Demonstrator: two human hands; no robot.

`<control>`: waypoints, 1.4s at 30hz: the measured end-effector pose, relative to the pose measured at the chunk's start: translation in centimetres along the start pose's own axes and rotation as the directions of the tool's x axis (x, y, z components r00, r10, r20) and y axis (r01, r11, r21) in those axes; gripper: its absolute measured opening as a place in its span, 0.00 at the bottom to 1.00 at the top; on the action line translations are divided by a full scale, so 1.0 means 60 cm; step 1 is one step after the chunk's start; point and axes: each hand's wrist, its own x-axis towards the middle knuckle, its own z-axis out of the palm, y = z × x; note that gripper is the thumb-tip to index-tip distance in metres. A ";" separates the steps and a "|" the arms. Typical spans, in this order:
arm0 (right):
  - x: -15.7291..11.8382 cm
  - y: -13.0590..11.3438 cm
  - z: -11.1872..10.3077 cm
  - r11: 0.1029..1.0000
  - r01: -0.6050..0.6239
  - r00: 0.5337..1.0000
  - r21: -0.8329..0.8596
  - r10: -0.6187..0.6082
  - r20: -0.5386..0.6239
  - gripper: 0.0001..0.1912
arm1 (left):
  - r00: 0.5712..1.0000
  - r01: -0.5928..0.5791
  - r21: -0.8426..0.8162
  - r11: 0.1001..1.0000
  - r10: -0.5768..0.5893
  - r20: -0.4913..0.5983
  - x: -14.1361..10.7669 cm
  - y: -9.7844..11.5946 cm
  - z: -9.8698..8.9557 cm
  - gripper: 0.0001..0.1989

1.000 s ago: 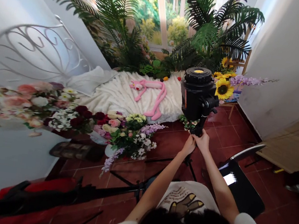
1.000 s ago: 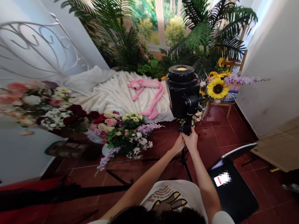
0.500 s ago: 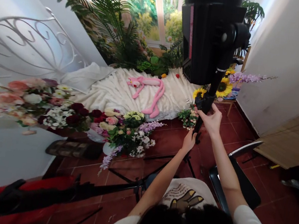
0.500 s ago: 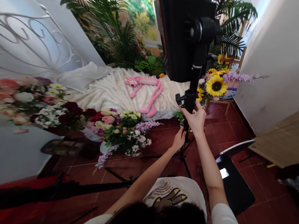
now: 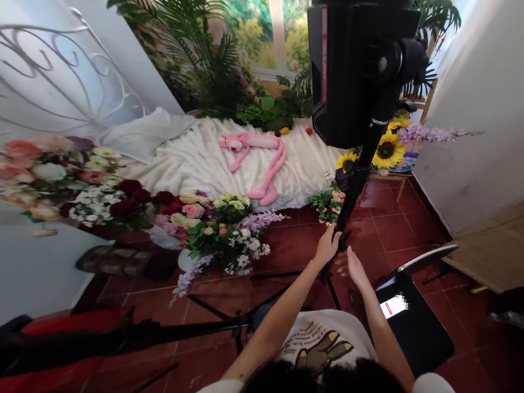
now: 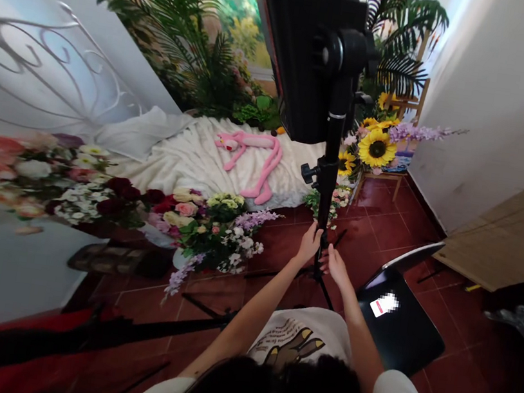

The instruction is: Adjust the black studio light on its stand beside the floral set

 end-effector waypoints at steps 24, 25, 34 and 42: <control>-0.011 -0.052 0.041 0.551 -0.205 0.977 0.809 0.070 0.199 0.13 | 0.997 -0.047 -0.076 0.996 0.052 0.060 0.001 0.009 -0.006 0.20; -0.011 -0.053 0.040 0.561 -0.211 0.976 0.801 0.071 0.208 0.12 | 0.996 -0.049 -0.083 0.995 0.055 0.069 0.000 0.011 -0.007 0.19; -0.012 -0.052 0.036 0.583 -0.231 0.971 0.779 0.095 0.218 0.12 | 0.993 -0.004 -0.098 0.995 0.016 0.115 0.002 0.024 -0.016 0.20; -0.002 -0.021 0.086 0.375 -0.355 0.917 0.856 0.319 0.241 0.09 | 0.984 0.130 -0.040 0.991 -0.124 0.128 -0.142 -0.033 -0.129 0.24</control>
